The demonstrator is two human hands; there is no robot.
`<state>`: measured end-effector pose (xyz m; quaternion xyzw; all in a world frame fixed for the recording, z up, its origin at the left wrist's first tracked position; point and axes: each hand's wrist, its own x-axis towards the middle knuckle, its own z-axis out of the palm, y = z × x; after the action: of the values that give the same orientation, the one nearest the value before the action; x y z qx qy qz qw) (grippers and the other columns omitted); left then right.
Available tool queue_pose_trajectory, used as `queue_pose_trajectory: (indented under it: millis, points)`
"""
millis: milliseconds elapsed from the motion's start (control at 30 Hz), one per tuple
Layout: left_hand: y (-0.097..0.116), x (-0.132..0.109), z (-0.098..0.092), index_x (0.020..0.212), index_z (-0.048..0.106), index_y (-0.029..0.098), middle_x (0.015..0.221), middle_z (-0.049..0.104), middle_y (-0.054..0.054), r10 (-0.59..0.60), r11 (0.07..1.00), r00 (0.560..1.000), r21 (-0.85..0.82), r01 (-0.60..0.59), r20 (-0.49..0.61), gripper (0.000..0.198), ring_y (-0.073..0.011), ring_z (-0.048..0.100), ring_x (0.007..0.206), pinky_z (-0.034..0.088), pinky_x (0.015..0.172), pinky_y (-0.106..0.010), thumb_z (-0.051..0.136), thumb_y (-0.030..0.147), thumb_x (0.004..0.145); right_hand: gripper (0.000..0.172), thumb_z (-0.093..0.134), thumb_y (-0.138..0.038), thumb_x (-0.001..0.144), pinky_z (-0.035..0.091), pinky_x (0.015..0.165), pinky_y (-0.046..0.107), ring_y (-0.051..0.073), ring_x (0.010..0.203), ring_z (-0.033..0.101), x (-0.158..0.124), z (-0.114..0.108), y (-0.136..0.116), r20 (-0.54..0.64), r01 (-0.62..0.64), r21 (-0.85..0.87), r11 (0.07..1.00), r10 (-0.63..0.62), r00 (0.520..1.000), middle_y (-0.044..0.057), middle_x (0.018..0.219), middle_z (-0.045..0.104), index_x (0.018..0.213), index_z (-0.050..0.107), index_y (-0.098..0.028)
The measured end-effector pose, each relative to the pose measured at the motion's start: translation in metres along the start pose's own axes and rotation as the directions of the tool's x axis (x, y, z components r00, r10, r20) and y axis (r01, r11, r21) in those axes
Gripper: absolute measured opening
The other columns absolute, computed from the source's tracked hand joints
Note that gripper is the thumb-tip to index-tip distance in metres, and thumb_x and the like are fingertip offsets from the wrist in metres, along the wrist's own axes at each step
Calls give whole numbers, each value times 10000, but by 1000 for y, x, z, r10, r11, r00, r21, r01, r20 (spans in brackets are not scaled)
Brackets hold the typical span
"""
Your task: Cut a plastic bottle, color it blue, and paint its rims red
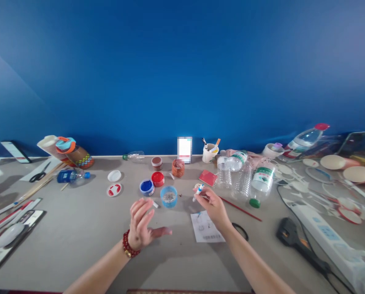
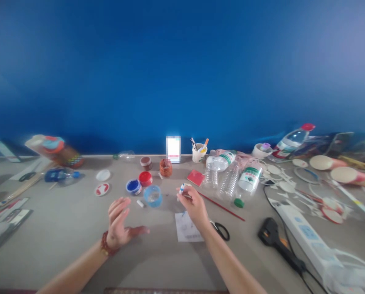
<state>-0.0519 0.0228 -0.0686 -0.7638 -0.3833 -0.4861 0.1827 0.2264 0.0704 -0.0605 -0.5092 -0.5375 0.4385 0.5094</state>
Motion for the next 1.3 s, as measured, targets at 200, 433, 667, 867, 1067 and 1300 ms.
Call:
queue_pose_trajectory:
  millis: [200, 433, 667, 867, 1067, 1300]
  points:
    - [10, 12, -10, 1150, 617, 248, 768, 749, -23, 183, 938, 935, -340, -73, 304, 273, -173, 697, 698, 583, 742, -309, 474, 140, 944, 413, 725, -528, 795, 565, 877, 413, 248, 887, 687, 2, -14, 0, -31, 1, 18, 1000, -1, 1000, 117, 1010, 749, 1000, 726, -170]
    - [19, 14, -11, 738, 579, 230, 518, 601, 2, 28, 926, 943, -363, 100, 333, 341, -155, 581, 482, 515, 531, -261, 368, 263, 1005, 494, 717, -580, 794, 587, 875, 452, 299, 990, 705, 1, -21, 5, 2, -37, 87, 996, 37, 999, 145, 1122, 742, 1059, 721, -163]
    - [21, 9, -9, 1034, 651, 226, 846, 762, -52, -102, 944, 926, -260, 205, 363, 204, -165, 727, 746, 573, 702, -253, 465, 179, 964, 488, 693, -599, 802, 580, 858, 436, 306, 973, 708, 5, -25, 6, 43, -29, 25, 999, 28, 999, 121, 1045, 754, 1043, 726, -176]
    - [3, 6, -10, 817, 670, 238, 609, 687, -15, -200, 952, 904, -145, 271, 377, 300, -161, 664, 534, 532, 554, -243, 431, 299, 989, 394, 640, -561, 857, 530, 661, 291, 210, 712, 659, -2, -30, -5, 74, -15, -94, 995, 22, 997, 36, 769, 707, 968, 711, -190]
    - [-24, 8, 10, 1144, 671, 249, 1148, 676, -105, -341, 938, 727, 160, 309, 595, 279, -208, 715, 847, 568, 664, -275, 496, 204, 932, 363, 588, -543, 898, 497, 615, 269, 168, 602, 568, -13, -24, -16, 124, 2, -120, 993, 13, 992, 5, 636, 600, 900, 672, -189]
    - [-29, 2, 4, 943, 684, 242, 1011, 682, -73, -275, 950, 689, 78, 303, 671, 189, -214, 685, 926, 578, 766, -304, 500, 198, 929, 361, 550, -521, 920, 456, 570, 255, 151, 560, 527, -33, -32, -18, 120, 12, -188, 982, 11, 993, -5, 616, 557, 919, 679, -183]
